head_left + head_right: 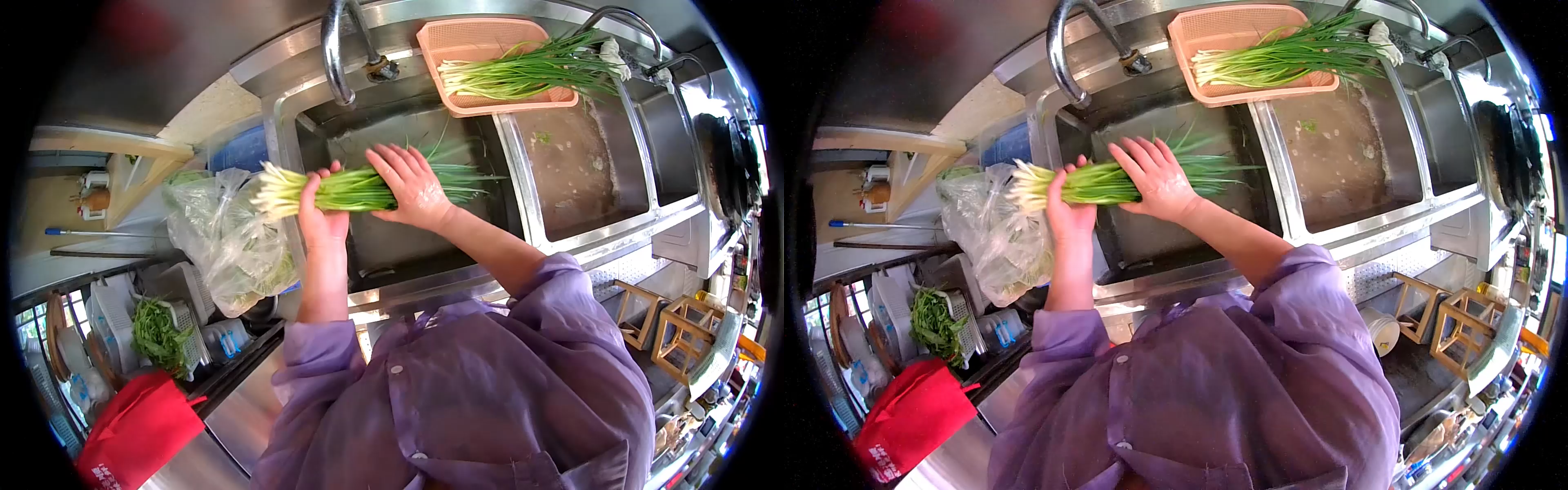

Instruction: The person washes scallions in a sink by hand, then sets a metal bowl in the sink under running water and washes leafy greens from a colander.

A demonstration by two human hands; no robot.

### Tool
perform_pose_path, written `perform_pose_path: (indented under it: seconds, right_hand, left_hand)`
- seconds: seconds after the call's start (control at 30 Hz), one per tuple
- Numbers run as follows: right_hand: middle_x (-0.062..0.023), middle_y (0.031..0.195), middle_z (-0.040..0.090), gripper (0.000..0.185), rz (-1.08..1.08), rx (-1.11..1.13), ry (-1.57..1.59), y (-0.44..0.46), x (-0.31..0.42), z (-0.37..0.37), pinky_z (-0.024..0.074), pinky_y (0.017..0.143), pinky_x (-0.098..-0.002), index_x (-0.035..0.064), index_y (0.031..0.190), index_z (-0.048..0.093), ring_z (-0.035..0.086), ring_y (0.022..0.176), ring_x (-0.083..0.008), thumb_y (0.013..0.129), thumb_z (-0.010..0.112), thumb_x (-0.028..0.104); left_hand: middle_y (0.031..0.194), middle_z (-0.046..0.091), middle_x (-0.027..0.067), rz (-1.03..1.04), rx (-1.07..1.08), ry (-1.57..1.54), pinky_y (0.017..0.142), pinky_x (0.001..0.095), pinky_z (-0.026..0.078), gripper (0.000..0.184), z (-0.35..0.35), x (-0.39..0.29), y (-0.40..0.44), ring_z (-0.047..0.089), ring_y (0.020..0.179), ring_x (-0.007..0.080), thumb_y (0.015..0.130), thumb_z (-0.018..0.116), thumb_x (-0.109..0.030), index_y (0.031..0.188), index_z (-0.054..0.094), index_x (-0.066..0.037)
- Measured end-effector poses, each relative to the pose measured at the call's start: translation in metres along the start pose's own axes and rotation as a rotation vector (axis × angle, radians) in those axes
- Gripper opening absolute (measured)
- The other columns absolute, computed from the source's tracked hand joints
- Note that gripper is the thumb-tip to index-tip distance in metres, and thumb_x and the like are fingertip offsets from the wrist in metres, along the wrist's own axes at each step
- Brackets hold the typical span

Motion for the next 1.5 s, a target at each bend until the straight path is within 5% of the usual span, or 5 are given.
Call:
perform_pose_path:
  seconds: [0.4,0.57,0.8,1.23,1.5]
  right_hand:
    - [-0.0149,0.123,0.042,0.059,0.434,1.176,-0.119,-0.054,-0.100,0.074,0.0405,0.084,-0.0412,0.0054,0.116,0.044,0.044,0.111,-0.0238,0.066,0.064,0.027]
    - [-0.0071,0.111,0.051,0.027,0.523,0.738,-0.956,-0.067,-0.232,0.089,0.0429,0.070,-0.0331,0.0125,0.104,0.055,0.054,0.095,-0.0240,0.080,0.044,0.016]
    - [-0.0095,0.094,0.060,0.019,0.277,1.262,-0.479,-0.129,-0.179,0.154,0.0471,0.068,-0.0380,0.0083,0.088,0.063,0.060,0.083,-0.0226,0.075,0.050,0.014]
    - [-0.0100,0.073,0.062,0.017,0.330,0.475,0.855,0.026,-0.063,0.012,0.0454,0.065,-0.0327,0.0052,0.085,0.060,0.060,0.071,-0.0246,0.073,0.055,0.017]
    - [-0.0114,0.071,0.061,0.018,0.438,0.281,0.488,0.033,-0.091,-0.014,0.0451,0.064,-0.0302,0.0028,0.084,0.058,0.059,0.066,-0.0242,0.073,0.058,0.017]
  left_hand:
    - [0.077,0.054,0.0102,0.124,-0.220,0.482,0.077,0.0328,0.044,0.010,0.008,-0.049,-0.032,0.056,0.078,0.0215,0.074,0.053,0.003,0.083,0.050,0.000]
    - [0.078,0.051,0.0105,0.234,0.052,0.537,0.081,0.0376,0.040,0.012,0.069,-0.080,-0.057,0.051,0.080,0.0238,0.073,0.050,0.006,0.083,0.048,-0.001]
    - [0.077,0.051,0.0114,0.225,0.026,0.524,0.083,0.0385,0.038,0.010,0.055,-0.077,-0.069,0.050,0.081,0.0251,0.075,0.049,0.004,0.084,0.048,-0.001]
    - [0.076,0.054,0.0110,0.093,-0.034,0.659,0.074,0.0328,0.043,0.011,0.047,-0.050,-0.068,0.055,0.077,0.0221,0.074,0.051,0.002,0.085,0.050,0.001]
    - [0.074,0.055,0.0090,0.013,0.010,0.750,0.064,0.0279,0.044,0.012,0.053,-0.030,-0.070,0.056,0.068,0.0181,0.071,0.054,0.004,0.082,0.052,0.000]
Point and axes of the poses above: each hand's wrist, its own y-axis towards the middle knuckle, its own z-axis out of the palm, x = y × z, the point moved 6 cm from there along y, towards the middle knuckle
